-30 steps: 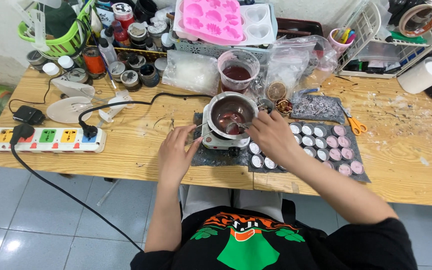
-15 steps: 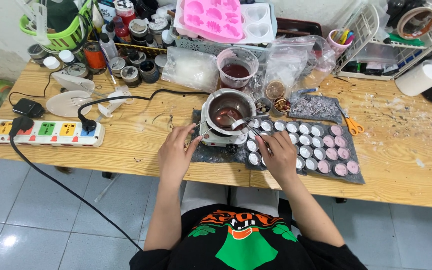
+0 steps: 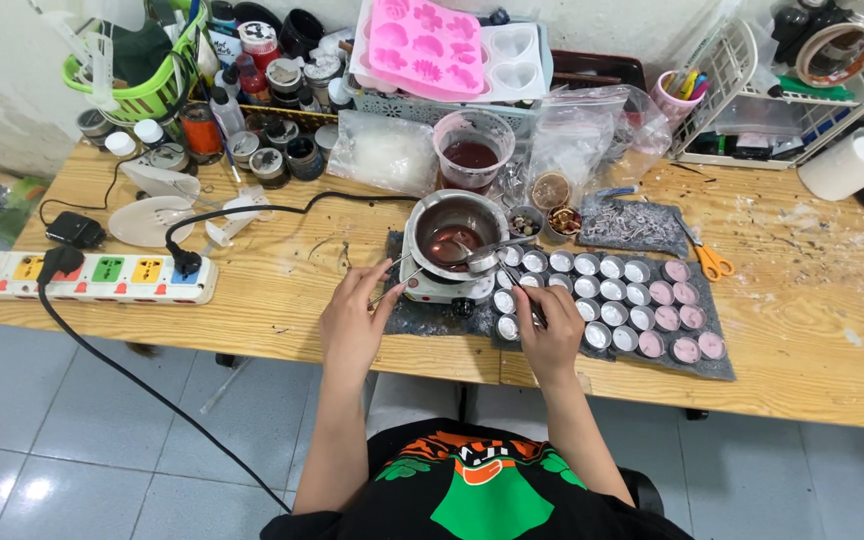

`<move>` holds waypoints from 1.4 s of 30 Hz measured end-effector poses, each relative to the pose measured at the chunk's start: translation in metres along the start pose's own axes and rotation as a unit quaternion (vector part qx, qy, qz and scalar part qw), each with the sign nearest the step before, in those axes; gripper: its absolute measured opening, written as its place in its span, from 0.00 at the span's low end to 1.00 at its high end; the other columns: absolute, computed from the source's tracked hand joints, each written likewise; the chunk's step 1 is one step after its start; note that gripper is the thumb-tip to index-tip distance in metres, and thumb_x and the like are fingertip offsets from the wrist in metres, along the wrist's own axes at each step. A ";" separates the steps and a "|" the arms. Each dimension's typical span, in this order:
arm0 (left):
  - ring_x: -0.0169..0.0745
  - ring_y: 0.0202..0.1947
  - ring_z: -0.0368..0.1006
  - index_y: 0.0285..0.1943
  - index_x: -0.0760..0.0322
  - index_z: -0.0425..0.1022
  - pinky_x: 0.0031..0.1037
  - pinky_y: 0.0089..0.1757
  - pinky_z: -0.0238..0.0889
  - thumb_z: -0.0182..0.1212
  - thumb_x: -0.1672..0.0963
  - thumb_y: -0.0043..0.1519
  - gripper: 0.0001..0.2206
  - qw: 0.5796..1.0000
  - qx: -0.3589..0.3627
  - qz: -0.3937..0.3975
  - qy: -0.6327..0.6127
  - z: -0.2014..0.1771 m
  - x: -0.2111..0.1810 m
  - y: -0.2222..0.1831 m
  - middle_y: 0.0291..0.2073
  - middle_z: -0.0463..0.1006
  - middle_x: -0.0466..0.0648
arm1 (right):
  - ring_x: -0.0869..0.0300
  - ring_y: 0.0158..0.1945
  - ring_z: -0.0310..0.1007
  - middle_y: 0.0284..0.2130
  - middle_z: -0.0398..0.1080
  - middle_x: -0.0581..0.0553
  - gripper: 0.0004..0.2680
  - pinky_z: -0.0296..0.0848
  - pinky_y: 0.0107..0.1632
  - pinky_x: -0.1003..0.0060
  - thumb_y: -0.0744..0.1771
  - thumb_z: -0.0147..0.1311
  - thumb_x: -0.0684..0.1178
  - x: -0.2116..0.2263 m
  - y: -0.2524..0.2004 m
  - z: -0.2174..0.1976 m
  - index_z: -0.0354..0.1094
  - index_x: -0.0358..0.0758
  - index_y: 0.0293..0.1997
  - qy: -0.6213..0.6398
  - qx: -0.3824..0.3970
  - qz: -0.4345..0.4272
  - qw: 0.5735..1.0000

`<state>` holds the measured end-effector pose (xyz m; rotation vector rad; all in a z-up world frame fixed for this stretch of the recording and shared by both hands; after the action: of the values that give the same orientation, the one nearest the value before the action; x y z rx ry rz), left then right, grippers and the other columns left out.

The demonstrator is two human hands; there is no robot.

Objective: Pouring melted wax from a small heating pot into several small metal candle tins arranged on a mat.

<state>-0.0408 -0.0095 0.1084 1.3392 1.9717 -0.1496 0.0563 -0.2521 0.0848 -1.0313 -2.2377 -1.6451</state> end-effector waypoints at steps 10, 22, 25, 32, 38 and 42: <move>0.34 0.23 0.73 0.62 0.49 0.77 0.30 0.33 0.67 0.62 0.48 0.62 0.19 0.999 0.013 -0.036 -0.007 -0.001 -0.004 -0.001 0.45 0.80 0.37 | 0.57 0.28 0.68 0.27 0.70 0.42 0.03 0.65 0.31 0.64 0.65 0.64 0.37 -0.002 0.000 0.002 0.73 0.29 0.37 0.008 0.019 0.033 0.999; 0.35 0.25 0.75 0.61 0.50 0.77 0.31 0.33 0.68 0.62 0.49 0.63 0.18 0.999 0.012 -0.032 -0.008 -0.003 -0.009 -0.002 0.45 0.80 0.39 | 0.56 0.30 0.69 0.27 0.70 0.42 0.04 0.66 0.33 0.63 0.65 0.64 0.37 -0.001 0.007 0.002 0.73 0.30 0.37 0.008 0.038 0.030 0.999; 0.34 0.27 0.76 0.61 0.50 0.77 0.31 0.34 0.68 0.62 0.49 0.63 0.18 0.999 0.009 -0.034 -0.015 -0.001 -0.008 -0.002 0.44 0.80 0.39 | 0.57 0.31 0.70 0.28 0.71 0.43 0.03 0.68 0.33 0.64 0.66 0.64 0.38 -0.001 0.010 0.001 0.72 0.30 0.37 0.015 0.059 0.025 0.998; 0.38 0.40 0.75 0.62 0.53 0.76 0.32 0.41 0.68 0.62 0.49 0.64 0.18 0.999 0.016 0.007 0.028 -0.003 -0.003 0.003 0.44 0.79 0.41 | 0.56 0.30 0.70 0.27 0.70 0.43 0.03 0.67 0.33 0.63 0.66 0.63 0.37 -0.006 0.011 0.001 0.73 0.30 0.36 0.015 0.047 0.021 0.999; 0.42 0.45 0.75 0.60 0.59 0.76 0.33 0.44 0.68 0.63 0.47 0.63 0.20 0.995 0.004 0.067 0.069 0.002 0.003 0.011 0.44 0.79 0.44 | 0.56 0.31 0.69 0.27 0.70 0.43 0.03 0.67 0.34 0.63 0.66 0.63 0.36 -0.006 0.014 -0.001 0.72 0.31 0.36 0.023 0.041 0.014 0.999; 0.41 0.38 0.76 0.61 0.57 0.76 0.33 0.38 0.68 0.63 0.46 0.62 0.22 0.997 0.033 0.047 0.056 -0.002 -0.006 0.016 0.40 0.80 0.42 | 0.55 0.30 0.69 0.26 0.68 0.43 0.03 0.66 0.32 0.63 0.65 0.64 0.37 -0.005 0.015 -0.007 0.72 0.31 0.35 0.018 0.054 0.012 0.998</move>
<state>-0.0273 -0.0057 0.1186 1.5095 2.0067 -0.0981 0.0674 -0.2583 0.0959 -0.9898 -2.2549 -1.5016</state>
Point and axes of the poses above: each hand's wrist, its own y-axis towards the middle knuckle, its own z-axis out of the palm, x = y × z, the point moved 1 cm from there along y, towards the middle knuckle
